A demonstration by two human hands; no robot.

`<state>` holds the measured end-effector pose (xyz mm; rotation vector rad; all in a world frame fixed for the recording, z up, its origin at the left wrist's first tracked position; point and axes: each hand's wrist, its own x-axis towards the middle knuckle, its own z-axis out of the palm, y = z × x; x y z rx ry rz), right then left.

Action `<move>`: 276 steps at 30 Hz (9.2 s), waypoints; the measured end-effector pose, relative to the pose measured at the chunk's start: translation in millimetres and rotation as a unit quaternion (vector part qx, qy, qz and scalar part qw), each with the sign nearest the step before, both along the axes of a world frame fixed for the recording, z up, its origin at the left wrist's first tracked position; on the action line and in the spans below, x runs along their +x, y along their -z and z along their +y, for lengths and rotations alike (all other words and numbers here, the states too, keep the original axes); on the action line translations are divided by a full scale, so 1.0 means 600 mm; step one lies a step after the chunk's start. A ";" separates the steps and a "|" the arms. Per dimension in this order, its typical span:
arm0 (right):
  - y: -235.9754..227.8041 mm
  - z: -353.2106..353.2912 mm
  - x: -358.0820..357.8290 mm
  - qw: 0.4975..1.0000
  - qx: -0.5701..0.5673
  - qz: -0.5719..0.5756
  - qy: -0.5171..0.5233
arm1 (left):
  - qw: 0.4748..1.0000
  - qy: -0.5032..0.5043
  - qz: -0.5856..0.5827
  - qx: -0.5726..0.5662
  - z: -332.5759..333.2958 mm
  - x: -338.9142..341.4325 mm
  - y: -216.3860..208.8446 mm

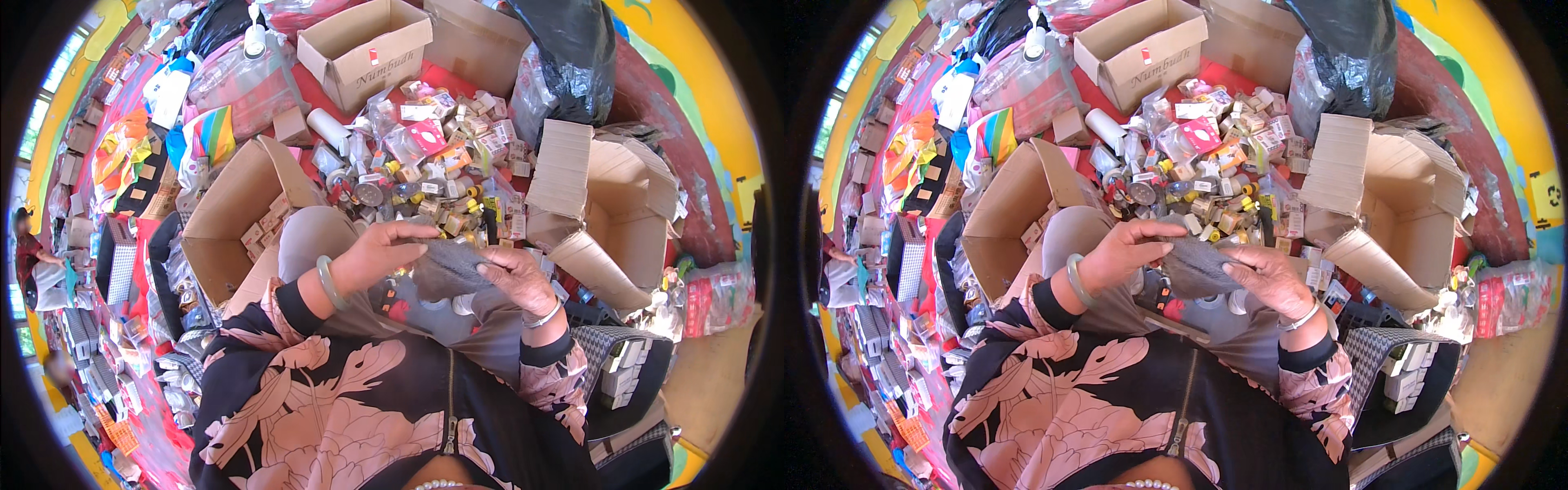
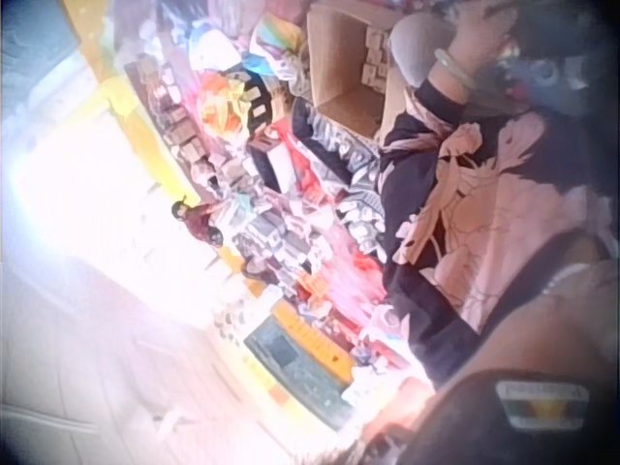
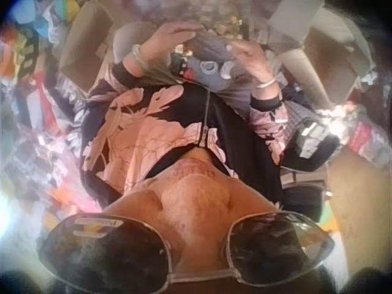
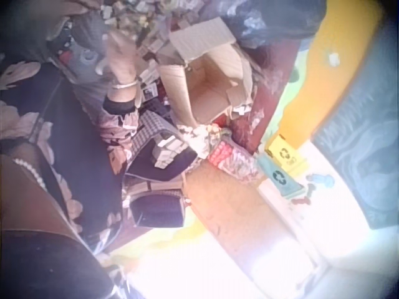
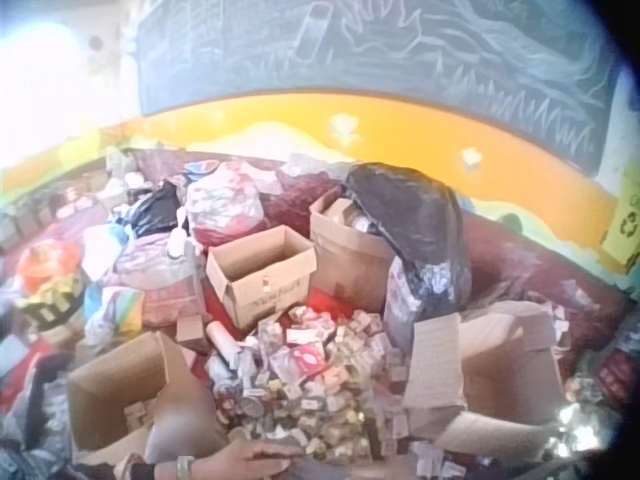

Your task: The person sits on the floor and sorts through various small items, including boxes, plastic-wrapped goods, and bottles, from cardboard boxes. They pick up items, wipe them with a cloth, and place them into different containers or piles.

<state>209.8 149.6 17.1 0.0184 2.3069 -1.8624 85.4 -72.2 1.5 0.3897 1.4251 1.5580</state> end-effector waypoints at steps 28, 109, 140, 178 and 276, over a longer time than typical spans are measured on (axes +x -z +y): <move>0.212 0.274 0.209 0.819 -0.106 -0.075 0.559 | 0.682 0.401 0.584 -0.182 0.129 -0.162 0.024; 0.124 0.110 0.122 0.920 0.148 -0.238 0.275 | 0.893 -0.109 0.417 -0.133 0.328 -0.335 0.426; 0.088 -0.053 -0.134 0.922 -0.267 -0.032 0.278 | 0.867 0.062 0.493 0.032 0.084 -0.059 0.040; 0.041 0.034 -0.155 0.774 -0.539 0.143 0.300 | 0.886 0.057 -0.259 0.380 0.116 -0.063 -0.004; -0.017 -0.067 0.093 0.885 -0.031 0.201 0.418 | 0.963 -0.072 -0.089 0.243 0.174 0.158 -0.032</move>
